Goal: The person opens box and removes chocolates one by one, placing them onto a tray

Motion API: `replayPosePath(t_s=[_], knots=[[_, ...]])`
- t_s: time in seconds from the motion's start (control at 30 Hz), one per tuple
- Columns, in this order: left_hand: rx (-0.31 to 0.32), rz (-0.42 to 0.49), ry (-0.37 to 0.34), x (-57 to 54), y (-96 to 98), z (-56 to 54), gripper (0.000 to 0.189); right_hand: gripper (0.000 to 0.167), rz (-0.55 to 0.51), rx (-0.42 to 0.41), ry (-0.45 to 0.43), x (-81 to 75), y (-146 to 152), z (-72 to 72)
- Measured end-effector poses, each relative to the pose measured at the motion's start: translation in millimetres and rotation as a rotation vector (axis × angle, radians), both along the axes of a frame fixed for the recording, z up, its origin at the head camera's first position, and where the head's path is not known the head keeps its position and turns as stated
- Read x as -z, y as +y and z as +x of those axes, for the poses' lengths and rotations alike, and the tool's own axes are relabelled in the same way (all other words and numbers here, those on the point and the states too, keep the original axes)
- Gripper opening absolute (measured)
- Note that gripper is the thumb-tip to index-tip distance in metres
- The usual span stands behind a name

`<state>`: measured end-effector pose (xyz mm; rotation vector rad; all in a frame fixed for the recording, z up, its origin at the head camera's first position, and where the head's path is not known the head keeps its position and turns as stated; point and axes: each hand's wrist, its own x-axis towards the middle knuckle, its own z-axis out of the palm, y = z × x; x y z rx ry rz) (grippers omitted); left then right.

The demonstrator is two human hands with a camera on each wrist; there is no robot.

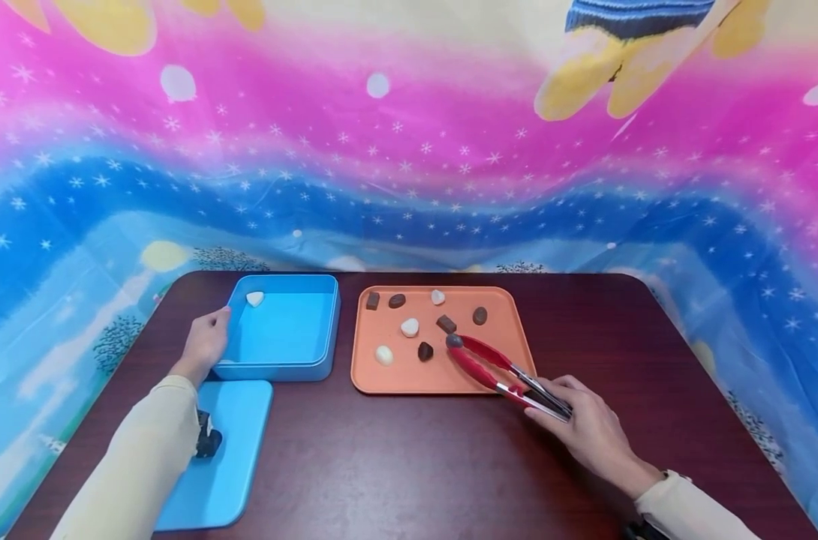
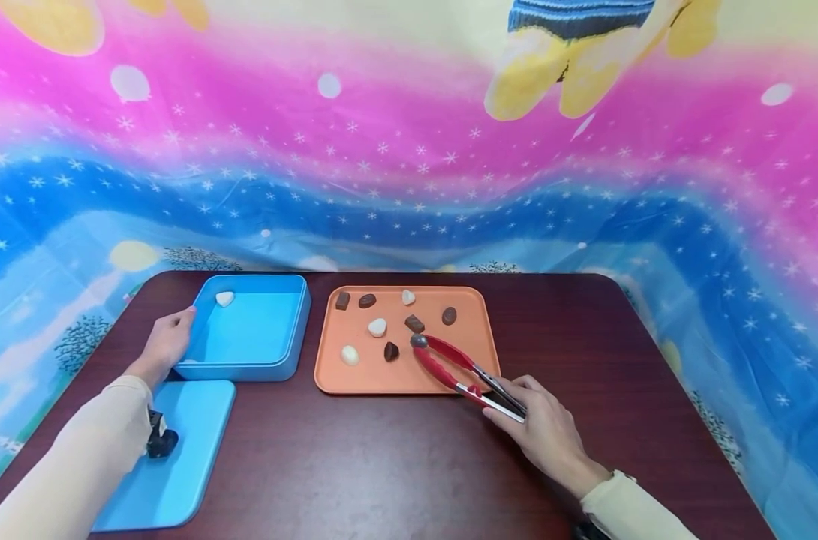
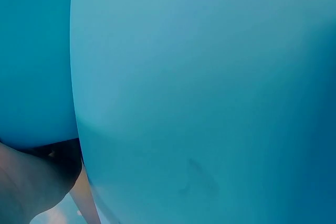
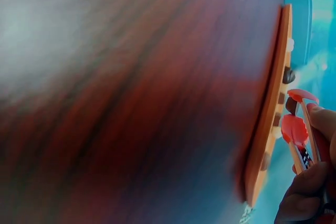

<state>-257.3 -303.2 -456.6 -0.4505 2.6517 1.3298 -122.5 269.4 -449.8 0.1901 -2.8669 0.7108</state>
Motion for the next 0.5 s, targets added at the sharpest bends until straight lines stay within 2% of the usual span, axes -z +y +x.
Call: replayPosePath(t_s=[0.5], knots=[[-0.01,0.003,0.013,-2.0,1.9,1.9,0.072,0.056,0.049,0.011,-0.051,-2.6,16,4.0]])
